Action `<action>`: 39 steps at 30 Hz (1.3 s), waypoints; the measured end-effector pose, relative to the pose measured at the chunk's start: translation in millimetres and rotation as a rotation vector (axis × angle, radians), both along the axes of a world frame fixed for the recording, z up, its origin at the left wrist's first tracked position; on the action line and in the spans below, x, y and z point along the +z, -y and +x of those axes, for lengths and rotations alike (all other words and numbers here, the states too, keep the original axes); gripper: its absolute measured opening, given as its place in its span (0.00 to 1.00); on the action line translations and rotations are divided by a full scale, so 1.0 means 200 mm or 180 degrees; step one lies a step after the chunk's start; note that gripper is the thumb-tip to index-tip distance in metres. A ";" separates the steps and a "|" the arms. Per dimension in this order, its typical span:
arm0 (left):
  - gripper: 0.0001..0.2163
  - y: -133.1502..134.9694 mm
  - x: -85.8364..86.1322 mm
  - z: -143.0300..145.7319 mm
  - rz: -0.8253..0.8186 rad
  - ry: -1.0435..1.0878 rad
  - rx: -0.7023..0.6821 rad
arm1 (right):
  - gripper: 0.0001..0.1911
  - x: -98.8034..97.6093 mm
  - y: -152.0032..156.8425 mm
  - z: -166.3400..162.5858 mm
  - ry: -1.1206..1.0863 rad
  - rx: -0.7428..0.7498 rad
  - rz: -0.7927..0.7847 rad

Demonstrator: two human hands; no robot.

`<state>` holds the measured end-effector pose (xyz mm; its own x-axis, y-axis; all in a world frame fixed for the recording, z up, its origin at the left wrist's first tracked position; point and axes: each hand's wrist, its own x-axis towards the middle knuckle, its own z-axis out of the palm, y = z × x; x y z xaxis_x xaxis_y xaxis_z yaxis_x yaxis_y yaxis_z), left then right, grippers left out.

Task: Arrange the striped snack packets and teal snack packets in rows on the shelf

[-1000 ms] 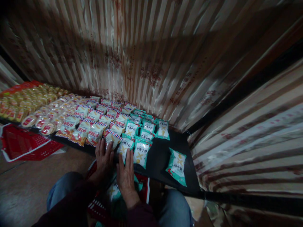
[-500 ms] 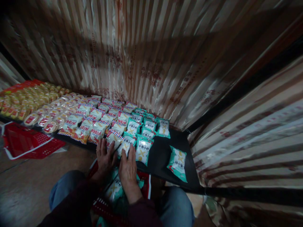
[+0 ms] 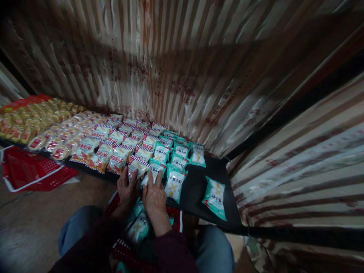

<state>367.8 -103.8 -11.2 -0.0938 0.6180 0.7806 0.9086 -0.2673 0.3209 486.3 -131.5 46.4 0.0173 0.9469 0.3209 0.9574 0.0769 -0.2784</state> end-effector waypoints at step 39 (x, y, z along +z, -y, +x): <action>0.31 -0.08 0.02 0.09 -0.0016 0.0196 -0.0102 | 0.33 -0.08 0.14 0.23 0.0086 -0.0561 0.1073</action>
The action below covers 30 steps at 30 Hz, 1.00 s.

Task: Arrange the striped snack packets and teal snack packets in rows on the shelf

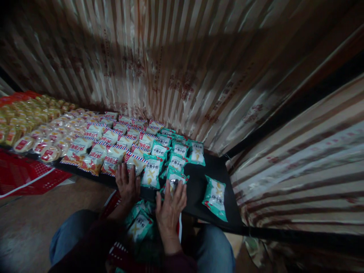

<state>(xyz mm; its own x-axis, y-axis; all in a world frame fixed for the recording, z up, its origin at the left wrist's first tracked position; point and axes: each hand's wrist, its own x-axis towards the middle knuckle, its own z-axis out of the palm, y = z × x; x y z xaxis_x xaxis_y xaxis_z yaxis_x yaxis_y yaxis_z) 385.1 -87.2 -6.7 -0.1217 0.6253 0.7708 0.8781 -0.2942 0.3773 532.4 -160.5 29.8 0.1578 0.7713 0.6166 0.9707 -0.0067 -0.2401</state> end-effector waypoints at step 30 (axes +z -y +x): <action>0.26 0.04 0.04 0.02 -0.0035 -0.0475 0.0004 | 0.37 -0.09 -0.06 0.14 -0.0456 0.0352 -0.0165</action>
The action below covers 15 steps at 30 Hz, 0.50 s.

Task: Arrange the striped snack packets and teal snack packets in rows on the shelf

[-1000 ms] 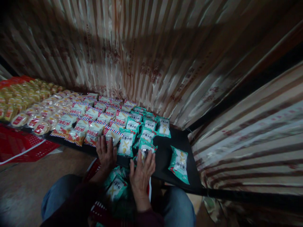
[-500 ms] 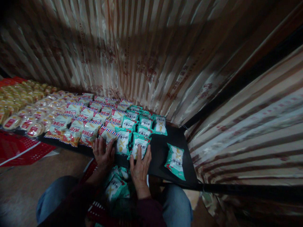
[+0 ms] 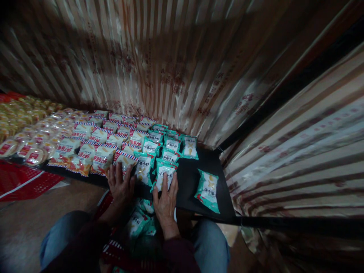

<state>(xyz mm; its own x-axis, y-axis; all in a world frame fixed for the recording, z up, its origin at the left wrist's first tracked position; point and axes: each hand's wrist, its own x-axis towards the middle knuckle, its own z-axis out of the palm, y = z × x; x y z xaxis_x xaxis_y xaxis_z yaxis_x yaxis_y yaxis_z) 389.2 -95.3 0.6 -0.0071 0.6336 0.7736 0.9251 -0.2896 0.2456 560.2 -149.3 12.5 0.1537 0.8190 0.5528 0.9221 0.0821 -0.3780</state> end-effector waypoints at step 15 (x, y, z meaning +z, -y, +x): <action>0.26 0.05 0.00 -0.03 -0.0127 -0.0015 -0.0191 | 0.42 -0.01 0.04 -0.03 -0.0105 -0.0129 -0.0047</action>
